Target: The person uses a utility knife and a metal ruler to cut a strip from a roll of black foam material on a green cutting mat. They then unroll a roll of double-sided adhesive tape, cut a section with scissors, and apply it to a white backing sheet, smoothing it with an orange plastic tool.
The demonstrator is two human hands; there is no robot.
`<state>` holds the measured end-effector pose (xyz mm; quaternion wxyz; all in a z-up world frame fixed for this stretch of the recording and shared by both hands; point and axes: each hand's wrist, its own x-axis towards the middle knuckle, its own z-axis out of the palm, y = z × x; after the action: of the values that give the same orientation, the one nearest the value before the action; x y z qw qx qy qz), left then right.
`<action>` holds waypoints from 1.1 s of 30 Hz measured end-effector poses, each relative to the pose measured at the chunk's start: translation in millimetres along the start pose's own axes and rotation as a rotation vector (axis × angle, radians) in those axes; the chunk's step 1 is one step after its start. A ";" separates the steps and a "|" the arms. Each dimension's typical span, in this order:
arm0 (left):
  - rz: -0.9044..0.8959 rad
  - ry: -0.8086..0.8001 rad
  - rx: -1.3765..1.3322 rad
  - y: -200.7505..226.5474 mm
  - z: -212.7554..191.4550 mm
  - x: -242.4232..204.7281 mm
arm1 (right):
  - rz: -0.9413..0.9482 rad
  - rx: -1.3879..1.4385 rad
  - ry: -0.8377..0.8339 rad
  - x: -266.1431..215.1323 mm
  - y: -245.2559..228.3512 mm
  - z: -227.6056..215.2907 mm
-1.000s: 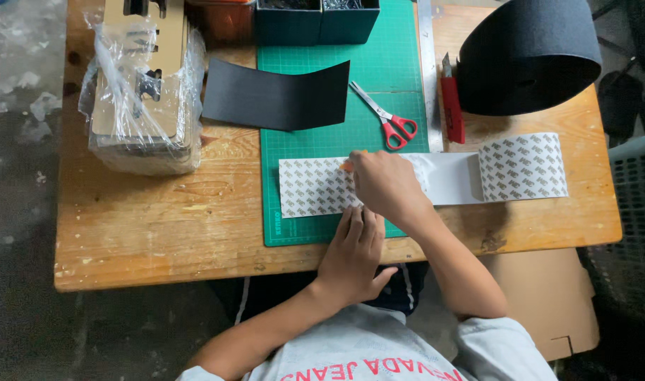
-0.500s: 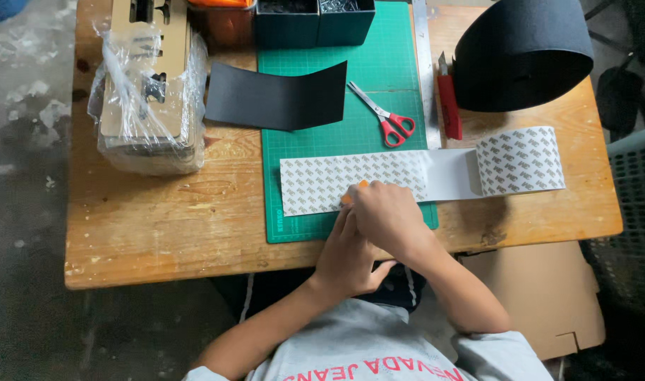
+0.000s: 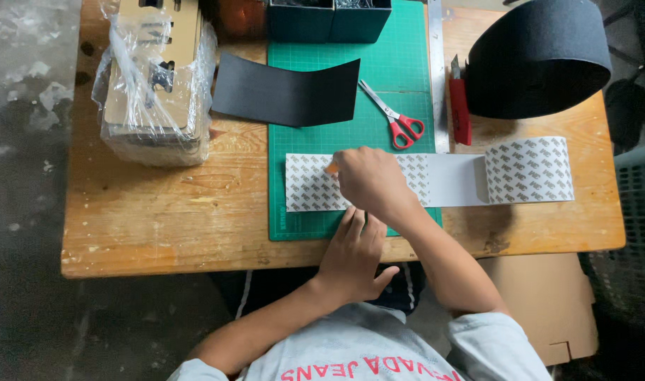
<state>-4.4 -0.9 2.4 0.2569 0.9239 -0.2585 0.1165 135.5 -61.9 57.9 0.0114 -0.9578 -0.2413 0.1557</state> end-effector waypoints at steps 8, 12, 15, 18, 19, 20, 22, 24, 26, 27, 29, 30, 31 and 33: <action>0.015 0.066 0.006 0.4 -19.2 3.7 | 0.030 0.093 0.018 2.3 14.2 -13.0; 0.028 0.109 0.058 -0.3 -19.9 6.4 | 0.062 0.040 -0.099 -37.5 19.4 -17.3; 0.024 0.124 0.050 0.7 -17.8 5.7 | 0.036 -0.049 -0.110 -54.7 18.7 -11.9; 0.027 0.103 0.061 0.1 -9.3 2.8 | 0.003 -0.065 -0.127 -50.5 18.5 -11.4; 0.031 0.089 0.051 -0.6 -5.6 1.9 | -0.009 -0.051 -0.146 -46.8 18.6 -11.8; 0.027 0.088 0.051 1.2 -8.1 2.3 | -0.011 -0.050 -0.149 -41.7 18.7 -10.4; 0.034 0.067 0.106 3.3 -12.7 4.1 | -0.016 -0.037 -0.152 -30.5 19.4 -7.9; 0.029 0.057 0.110 2.6 -6.7 4.3 | -0.015 -0.022 -0.146 -19.8 15.3 -13.7; 0.016 0.039 0.111 3.6 -5.2 3.2 | -0.019 -0.002 -0.152 -7.8 11.6 -12.5; 0.005 0.018 0.109 4.2 -6.7 4.4 | -0.025 -0.018 -0.123 -0.1 11.0 -10.3; -0.008 -0.005 0.111 4.4 -7.6 4.1 | -0.035 -0.032 -0.093 12.7 8.1 -4.7; -0.009 -0.016 0.035 4.1 -7.1 2.7 | -0.065 -0.050 -0.033 17.6 5.7 -1.5; -0.007 -0.023 -0.038 2.8 -6.5 2.4 | -0.095 -0.070 0.032 23.4 3.7 0.5; 0.000 0.012 -0.010 -0.7 -4.1 3.7 | -0.099 -0.038 0.043 27.2 5.8 3.0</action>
<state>-1.2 0.3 6.8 0.2631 0.9219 -0.2575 0.1205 160.0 -54.5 46.5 0.0060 -0.9479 -0.2909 0.1298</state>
